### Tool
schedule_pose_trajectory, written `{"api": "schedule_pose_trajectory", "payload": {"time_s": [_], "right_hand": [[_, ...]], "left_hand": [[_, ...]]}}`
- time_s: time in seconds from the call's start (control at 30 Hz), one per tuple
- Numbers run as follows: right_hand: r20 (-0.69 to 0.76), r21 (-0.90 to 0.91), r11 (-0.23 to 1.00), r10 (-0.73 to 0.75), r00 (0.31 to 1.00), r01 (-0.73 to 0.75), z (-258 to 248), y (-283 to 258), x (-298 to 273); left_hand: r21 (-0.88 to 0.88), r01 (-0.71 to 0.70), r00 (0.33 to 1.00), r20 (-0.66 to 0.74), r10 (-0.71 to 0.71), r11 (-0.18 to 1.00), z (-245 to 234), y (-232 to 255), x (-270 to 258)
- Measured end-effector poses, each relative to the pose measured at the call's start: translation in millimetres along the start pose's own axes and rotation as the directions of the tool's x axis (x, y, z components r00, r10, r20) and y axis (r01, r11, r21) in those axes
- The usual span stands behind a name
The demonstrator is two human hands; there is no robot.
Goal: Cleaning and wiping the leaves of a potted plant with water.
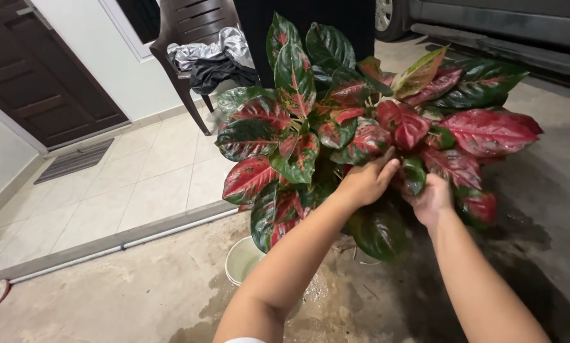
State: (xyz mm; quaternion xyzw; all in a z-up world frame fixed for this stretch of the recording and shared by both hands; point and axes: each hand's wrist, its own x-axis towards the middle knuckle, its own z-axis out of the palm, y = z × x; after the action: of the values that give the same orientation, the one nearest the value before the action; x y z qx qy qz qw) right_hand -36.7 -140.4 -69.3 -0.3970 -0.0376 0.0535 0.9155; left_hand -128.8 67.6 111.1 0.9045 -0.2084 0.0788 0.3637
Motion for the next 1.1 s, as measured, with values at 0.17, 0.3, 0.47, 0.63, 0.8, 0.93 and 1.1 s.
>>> {"api": "schedule_pose_trajectory", "payload": {"time_s": [0.17,0.3,0.47,0.63,0.8,0.93,1.1], "right_hand": [[-0.222,-0.138,0.959,0.213,0.952,-0.247,-42.7,83.3,63.1],[-0.208,0.020,0.915,0.399,0.893,-0.404,43.1,18.7,-16.3],[-0.092,0.124,0.969,0.224,0.970,-0.212,48.5,35.7,-12.5],[0.052,0.198,0.977,0.070,0.996,-0.079,84.7,15.4,-33.6],[0.108,0.378,0.917,0.095,0.990,-0.129,112.0,-5.6,-56.5],[0.053,0.410,0.911,0.017,0.998,-0.037,72.4,10.4,-25.3],[-0.021,0.259,0.906,-0.342,0.939,0.336,10.8,28.3,24.9]], "left_hand": [[0.140,0.001,0.999,-0.040,0.005,0.990,23.9,-15.8,2.4],[0.216,0.179,0.982,0.016,-0.187,0.960,52.4,-35.4,18.0],[0.520,-0.208,0.930,-0.157,0.332,0.828,80.2,-52.0,28.7],[0.473,-0.146,0.857,-0.378,0.350,0.869,136.3,-107.4,50.3],[0.160,-0.192,0.940,-0.253,0.228,0.968,135.7,-121.5,44.6],[0.182,-0.032,0.992,-0.115,0.053,0.983,113.7,-74.6,14.5],[0.320,-0.033,0.986,0.164,-0.021,0.947,100.6,-32.7,-20.5]]}}
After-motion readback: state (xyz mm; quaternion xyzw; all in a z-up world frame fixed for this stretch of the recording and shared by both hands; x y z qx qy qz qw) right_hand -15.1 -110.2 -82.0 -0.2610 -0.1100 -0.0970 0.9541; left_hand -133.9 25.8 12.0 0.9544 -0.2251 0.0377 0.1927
